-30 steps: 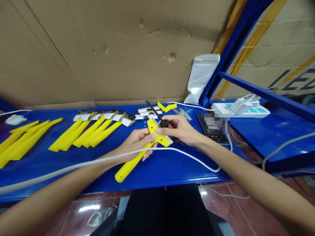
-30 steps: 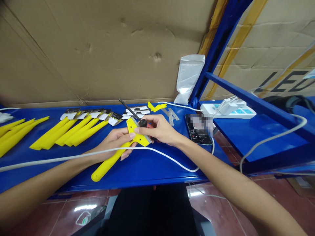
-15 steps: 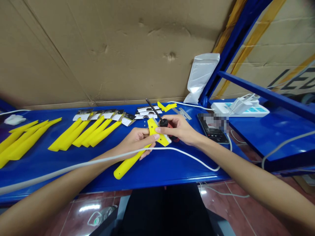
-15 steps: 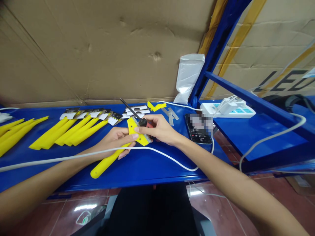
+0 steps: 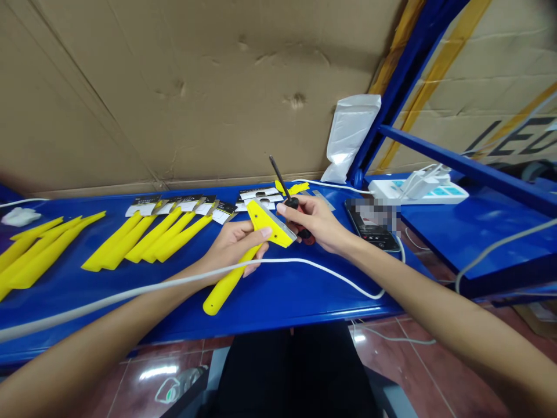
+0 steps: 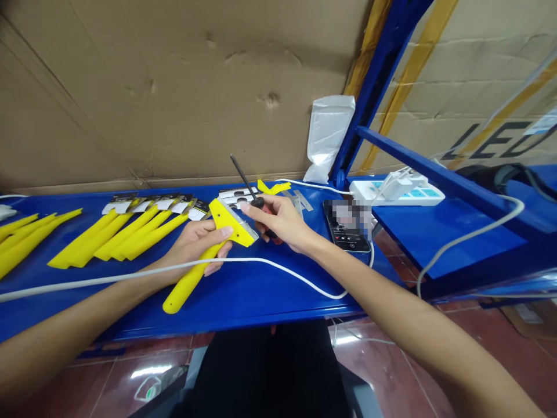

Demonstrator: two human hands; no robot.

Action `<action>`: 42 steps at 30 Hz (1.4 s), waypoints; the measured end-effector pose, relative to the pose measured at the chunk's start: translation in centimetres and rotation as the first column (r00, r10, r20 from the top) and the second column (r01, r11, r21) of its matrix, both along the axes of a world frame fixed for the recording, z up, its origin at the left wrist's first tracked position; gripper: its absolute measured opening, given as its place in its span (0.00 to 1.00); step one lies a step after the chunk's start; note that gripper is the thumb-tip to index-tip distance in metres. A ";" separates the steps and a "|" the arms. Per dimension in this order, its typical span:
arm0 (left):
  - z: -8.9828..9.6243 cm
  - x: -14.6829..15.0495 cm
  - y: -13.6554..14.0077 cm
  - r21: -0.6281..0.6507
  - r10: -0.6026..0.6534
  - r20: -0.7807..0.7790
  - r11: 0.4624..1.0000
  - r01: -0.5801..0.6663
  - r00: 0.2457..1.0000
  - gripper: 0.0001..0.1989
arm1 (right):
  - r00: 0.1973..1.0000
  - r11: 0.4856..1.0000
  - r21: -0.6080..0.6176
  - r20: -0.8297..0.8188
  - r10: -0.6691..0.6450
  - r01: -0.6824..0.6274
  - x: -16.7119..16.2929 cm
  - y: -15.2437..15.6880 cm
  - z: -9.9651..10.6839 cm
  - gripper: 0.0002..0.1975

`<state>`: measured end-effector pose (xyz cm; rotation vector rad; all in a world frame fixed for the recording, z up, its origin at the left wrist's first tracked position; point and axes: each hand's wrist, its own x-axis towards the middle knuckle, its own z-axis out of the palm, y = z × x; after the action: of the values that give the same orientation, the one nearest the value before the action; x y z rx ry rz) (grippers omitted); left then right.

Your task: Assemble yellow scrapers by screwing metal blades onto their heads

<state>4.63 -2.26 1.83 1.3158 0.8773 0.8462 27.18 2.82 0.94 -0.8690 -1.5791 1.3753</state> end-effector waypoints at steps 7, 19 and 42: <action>0.5 -0.1 0.4 0.116 0.099 0.115 0.987 -0.113 0.988 0.24 | 0.982 0.985 -0.040 0.090 -0.167 0.171 0.3 1.3 -0.3 0.27; 1.3 -0.9 1.4 0.077 0.170 0.180 0.979 -0.186 0.969 0.25 | 0.872 0.945 0.327 0.460 -0.168 0.009 0.9 2.4 -1.5 0.23; -1.5 -3.2 2.5 -0.178 0.164 0.131 0.974 -0.139 0.978 0.22 | 0.675 0.923 0.109 0.714 0.186 -0.370 -1.2 5.2 0.3 0.09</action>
<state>1.43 0.20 0.35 1.0368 0.9213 0.9535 26.01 7.98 1.28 -1.0921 -2.5045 1.0486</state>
